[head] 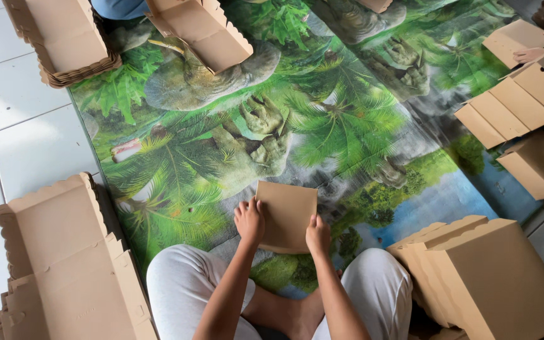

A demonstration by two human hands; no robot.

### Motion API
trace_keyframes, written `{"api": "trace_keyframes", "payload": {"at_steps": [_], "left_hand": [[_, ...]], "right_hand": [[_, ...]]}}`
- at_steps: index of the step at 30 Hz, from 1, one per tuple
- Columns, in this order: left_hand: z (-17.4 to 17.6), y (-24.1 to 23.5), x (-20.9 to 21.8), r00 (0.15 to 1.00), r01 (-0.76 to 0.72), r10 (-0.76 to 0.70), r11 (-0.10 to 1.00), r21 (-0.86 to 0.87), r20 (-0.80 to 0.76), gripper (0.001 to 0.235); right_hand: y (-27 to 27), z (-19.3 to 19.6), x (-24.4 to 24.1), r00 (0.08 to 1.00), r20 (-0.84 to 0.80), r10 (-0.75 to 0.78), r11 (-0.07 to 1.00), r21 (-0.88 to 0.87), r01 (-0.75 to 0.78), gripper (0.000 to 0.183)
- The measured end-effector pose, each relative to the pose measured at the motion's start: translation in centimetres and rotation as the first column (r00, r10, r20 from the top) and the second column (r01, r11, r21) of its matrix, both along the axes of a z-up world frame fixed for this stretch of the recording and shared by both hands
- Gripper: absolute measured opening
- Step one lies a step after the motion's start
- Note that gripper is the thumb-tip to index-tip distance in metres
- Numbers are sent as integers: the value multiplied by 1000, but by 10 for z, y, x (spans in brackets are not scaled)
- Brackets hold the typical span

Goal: The person sits on the floor and assembles flat cardboard pieces into rectangular boxes. They fold the sides and tuck the flaps to form the box structure, then place the finished boxes into a stack.

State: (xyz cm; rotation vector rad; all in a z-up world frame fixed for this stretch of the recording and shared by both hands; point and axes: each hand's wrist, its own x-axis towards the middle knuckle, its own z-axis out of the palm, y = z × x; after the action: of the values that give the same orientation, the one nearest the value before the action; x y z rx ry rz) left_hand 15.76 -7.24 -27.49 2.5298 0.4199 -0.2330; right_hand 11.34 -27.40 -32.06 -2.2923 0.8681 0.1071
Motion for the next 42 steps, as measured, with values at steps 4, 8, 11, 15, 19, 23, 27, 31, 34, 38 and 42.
{"api": "trace_keyframes", "payload": {"at_steps": [4,8,11,15,19,23,27,31,34,38,42], "left_hand": [[-38,-12,65,991,60,-72,992,111,115,42],[-34,-20,93,924,183,-163,983,-26,346,24],[-27,-15,93,944,203,-139,960,-193,300,34],[-28,-10,99,966,220,-171,936,-274,192,45],[-42,-4,103,972,216,-133,836,-504,196,26],[-44,-4,104,976,190,-105,835,-517,190,34],[-46,-5,102,972,200,-100,832,-518,214,34],[-40,-6,95,984,151,-87,872,-466,157,35],[1,-6,81,996,89,-73,934,-345,58,44],[35,-10,64,997,13,4,976,-219,77,62],[1,-5,49,986,11,28,974,-228,167,71]], "right_hand": [[-5,6,60,999,-1,-33,999,2,33,51],[-3,24,97,994,97,-47,999,-20,49,46],[-1,28,103,985,168,-29,999,21,26,37],[-1,43,96,977,209,32,998,54,-44,34],[-8,35,98,958,269,100,967,200,-157,29],[-13,23,98,941,319,115,959,211,-189,27],[-11,22,93,938,325,123,964,184,-190,28],[4,64,65,935,331,130,969,160,-191,29],[28,125,21,966,232,118,973,167,-159,50],[23,64,-19,992,119,51,992,112,-64,50],[20,33,-61,996,87,11,968,248,-33,51]]}}
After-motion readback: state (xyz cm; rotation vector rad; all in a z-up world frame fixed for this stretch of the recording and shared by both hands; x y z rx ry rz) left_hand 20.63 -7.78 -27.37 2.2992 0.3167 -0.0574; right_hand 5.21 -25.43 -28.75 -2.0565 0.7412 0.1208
